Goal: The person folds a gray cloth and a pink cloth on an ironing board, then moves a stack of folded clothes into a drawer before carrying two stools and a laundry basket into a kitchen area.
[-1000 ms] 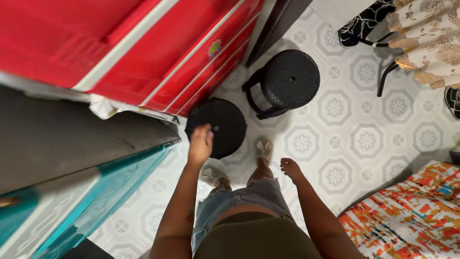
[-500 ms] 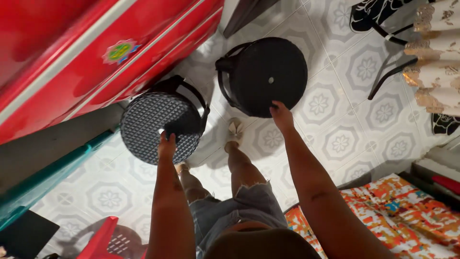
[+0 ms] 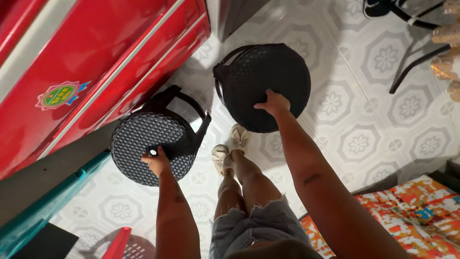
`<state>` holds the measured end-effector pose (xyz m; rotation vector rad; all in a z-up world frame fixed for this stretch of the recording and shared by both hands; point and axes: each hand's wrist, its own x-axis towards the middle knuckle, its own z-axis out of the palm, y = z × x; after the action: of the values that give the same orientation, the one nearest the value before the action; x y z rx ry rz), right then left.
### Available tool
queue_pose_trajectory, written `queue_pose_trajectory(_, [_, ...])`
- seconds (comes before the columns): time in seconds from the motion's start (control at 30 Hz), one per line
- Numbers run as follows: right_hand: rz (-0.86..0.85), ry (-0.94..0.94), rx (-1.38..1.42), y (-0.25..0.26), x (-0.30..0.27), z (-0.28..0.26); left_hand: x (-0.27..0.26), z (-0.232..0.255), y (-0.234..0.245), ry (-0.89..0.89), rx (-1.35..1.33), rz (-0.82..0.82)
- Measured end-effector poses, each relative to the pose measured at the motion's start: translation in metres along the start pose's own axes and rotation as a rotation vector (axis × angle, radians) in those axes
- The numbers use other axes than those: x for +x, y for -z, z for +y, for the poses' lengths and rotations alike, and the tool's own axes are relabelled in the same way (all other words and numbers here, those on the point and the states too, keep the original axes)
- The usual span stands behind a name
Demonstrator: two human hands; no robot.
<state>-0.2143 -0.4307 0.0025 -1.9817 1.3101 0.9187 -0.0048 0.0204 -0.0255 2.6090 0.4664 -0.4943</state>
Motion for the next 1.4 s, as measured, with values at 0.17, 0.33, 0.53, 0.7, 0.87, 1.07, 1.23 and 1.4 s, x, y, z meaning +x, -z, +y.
queue_pose_trajectory(0.17, [0.048, 0.007, 0.076, -0.032, -0.032, 0.044, -0.005, 0.007, 0.003, -0.157, 0.237, -0.068])
queue_pose_trajectory(0.33, [0.212, -0.077, 0.336, -0.078, -0.099, 0.111, 0.004, 0.013, 0.020, 0.204, -0.037, -0.437])
queue_pose_trajectory(0.53, [0.287, -0.329, 0.832, -0.096, -0.211, 0.205, -0.072, 0.027, 0.024, -0.280, 0.443, -0.649])
queue_pose_trajectory(0.7, [0.500, -0.460, 1.132, -0.110, -0.335, 0.318, -0.212, 0.038, 0.025, -0.540, 0.551, -0.742])
queue_pose_trajectory(0.87, [0.687, -0.639, 1.362, -0.139, -0.450, 0.446, -0.360, 0.055, 0.020, -0.674, 0.482, -0.785])
queue_pose_trajectory(1.07, [0.895, -0.624, 1.691, -0.192, -0.517, 0.602, -0.541, 0.078, -0.054, -0.793, 0.541, -0.785])
queue_pose_trajectory(1.23, [1.063, -0.537, 1.940, -0.187, -0.550, 0.728, -0.713, 0.101, -0.126, -0.824, 0.339, -0.979])
queue_pose_trajectory(1.4, [1.263, -0.266, 2.081, -0.130, -0.570, 0.820, -0.877, 0.121, -0.197, -0.869, 0.392, -1.186])
